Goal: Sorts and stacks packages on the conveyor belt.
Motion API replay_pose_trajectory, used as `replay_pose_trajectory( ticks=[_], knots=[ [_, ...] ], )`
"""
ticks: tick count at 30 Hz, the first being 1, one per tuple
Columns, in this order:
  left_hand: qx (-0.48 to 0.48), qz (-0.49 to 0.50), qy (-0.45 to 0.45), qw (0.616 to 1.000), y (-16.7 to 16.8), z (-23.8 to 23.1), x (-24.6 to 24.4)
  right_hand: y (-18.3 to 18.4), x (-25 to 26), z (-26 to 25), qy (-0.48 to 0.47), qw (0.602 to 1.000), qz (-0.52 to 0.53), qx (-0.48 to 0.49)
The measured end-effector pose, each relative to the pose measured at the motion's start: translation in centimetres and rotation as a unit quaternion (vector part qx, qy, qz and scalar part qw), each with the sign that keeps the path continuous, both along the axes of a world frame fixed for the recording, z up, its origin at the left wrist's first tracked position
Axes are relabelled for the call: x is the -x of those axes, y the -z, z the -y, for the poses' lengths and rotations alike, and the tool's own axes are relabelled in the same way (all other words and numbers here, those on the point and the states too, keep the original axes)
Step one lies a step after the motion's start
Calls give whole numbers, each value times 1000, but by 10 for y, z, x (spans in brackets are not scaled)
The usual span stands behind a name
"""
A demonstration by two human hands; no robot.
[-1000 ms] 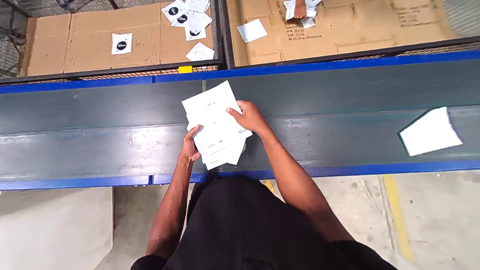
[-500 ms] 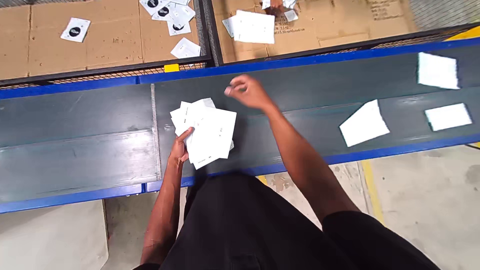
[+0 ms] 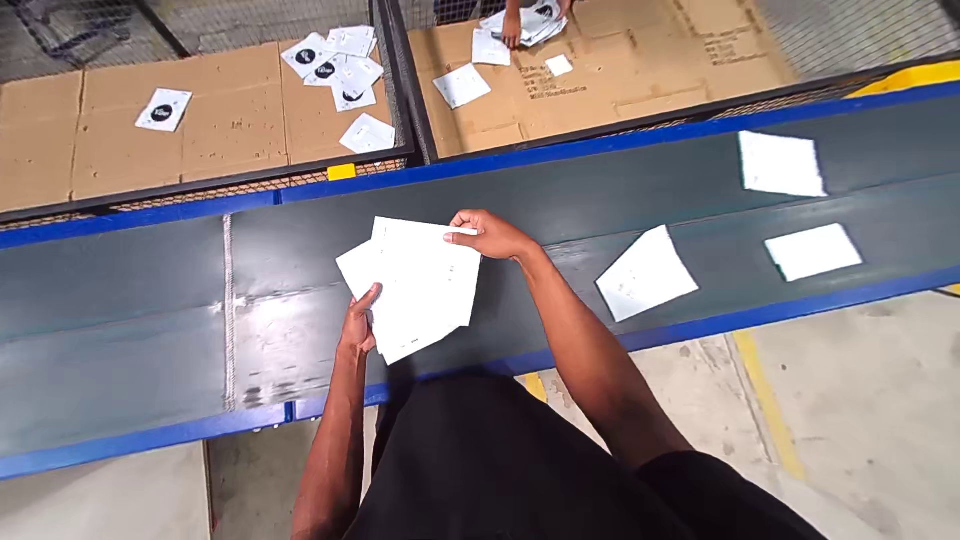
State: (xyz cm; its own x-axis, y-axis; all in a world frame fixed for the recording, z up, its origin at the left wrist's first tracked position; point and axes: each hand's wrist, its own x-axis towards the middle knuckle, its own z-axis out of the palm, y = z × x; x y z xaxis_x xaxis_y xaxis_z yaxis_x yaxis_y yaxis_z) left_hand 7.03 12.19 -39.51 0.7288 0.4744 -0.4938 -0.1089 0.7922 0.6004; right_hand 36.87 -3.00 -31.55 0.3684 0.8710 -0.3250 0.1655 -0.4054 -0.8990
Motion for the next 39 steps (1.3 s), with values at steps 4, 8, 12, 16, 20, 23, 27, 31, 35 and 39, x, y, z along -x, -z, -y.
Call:
replay_pose_trajectory(
  ticks=[4,8,12,16,20,23,27,31,35,39],
  knots=[
    [10,-20,-16,1000,1,-1,1,16,-28,1,335,930,-122,-94],
    [24,11,-12,1000,-3,-7,-6,28,4,-3,277,959,-58,-24],
    [37,47,-23,998,-3,-8,-13,37,62,-6,82,992,86,49],
    [26,4,-35,999,-2,-8,-18,52,81,-4,13,994,51,95],
    [-26,-49,-35,998,0,-7,-21,50,69,-5,-28,995,77,51],
    [-19,-62,-36,997,-2,-10,-17,29,23,4,121,990,79,-9],
    [19,-16,-47,999,-10,-16,-11,43,-52,-1,479,868,-102,-81],
    [24,-6,-56,998,-14,-19,-12,53,17,6,219,975,-18,17],
    [32,0,-59,998,-12,-17,-17,56,97,-8,-16,987,-141,73],
    [-58,-73,-14,996,-7,-18,-13,41,102,-17,-62,968,-240,43]
  ],
)
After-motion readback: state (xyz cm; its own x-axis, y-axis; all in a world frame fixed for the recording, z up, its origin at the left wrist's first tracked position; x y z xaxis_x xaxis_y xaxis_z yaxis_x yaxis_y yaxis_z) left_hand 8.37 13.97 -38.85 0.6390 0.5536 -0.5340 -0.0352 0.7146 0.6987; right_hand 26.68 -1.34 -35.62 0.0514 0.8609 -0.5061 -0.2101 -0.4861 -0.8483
